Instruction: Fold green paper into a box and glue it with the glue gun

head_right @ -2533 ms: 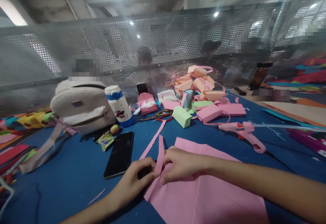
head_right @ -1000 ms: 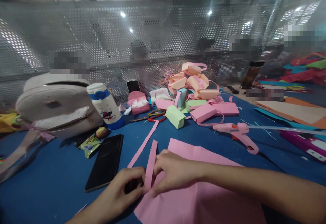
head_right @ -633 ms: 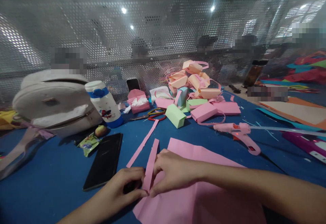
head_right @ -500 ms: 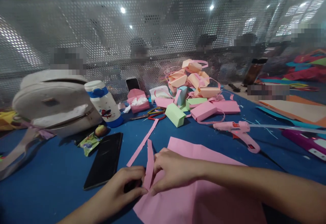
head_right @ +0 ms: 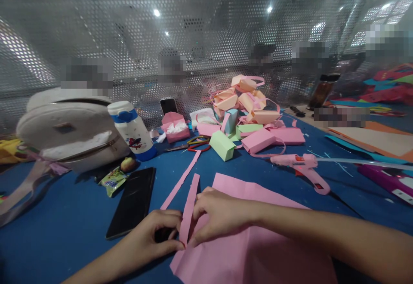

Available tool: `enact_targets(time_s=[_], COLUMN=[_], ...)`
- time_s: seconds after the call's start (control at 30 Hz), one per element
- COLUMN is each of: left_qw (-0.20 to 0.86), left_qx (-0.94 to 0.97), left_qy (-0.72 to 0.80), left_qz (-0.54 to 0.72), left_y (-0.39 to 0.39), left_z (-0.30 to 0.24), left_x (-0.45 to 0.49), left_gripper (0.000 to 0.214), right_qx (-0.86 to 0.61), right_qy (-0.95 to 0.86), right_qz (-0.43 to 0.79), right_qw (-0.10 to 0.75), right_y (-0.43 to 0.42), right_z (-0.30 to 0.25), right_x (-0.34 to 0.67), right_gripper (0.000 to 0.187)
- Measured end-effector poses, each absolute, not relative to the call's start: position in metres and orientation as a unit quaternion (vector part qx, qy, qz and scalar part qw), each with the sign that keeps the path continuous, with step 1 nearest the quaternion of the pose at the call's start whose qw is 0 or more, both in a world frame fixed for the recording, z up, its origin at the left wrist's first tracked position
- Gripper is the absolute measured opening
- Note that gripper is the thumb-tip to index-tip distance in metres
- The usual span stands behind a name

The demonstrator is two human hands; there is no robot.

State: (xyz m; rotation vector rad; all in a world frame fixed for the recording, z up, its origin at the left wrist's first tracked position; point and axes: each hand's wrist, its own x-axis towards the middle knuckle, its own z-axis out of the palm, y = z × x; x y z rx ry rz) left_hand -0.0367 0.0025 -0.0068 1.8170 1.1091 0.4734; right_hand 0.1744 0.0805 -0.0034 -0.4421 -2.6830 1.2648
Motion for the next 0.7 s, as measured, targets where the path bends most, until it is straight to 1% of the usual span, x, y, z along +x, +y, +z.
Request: enact_targets(time_s=[0.13, 0.3, 0.37, 0.47, 0.7], left_qw=[0.462, 0.461, 0.46, 0.461, 0.468], left_qx=[0.734, 0.727, 0.725, 0.725, 0.725], left_qy=[0.462, 0.47, 0.474, 0.47, 0.46], left_qz=[0.185, 0.194, 0.196, 0.204, 0.21], left_y=[0.001, 0.0, 0.0, 0.0, 0.002], left_z=[-0.007, -0.006, -0.005, -0.004, -0.004], left_x=[-0.036, -0.035, -0.034, -0.033, -0.035], left_gripper=[0.035, 0.02, 0.018, 0.021, 0.029], right_qx=[-0.155, -0.215, -0.218, -0.207, -0.197], right_qy=[-0.893, -0.891, -0.891, -0.889, -0.883], right_qz=[0.417, 0.397, 0.394, 0.403, 0.421], right_qw=[0.06, 0.048, 0.053, 0.061, 0.054], right_y=[0.078, 0.071, 0.07, 0.069, 0.071], right_z=[-0.003, -0.004, -0.005, -0.007, -0.006], right_x=[0.173, 0.169, 0.168, 0.168, 0.17], right_gripper=[0.019, 0.022, 0.02, 0.017, 0.018])
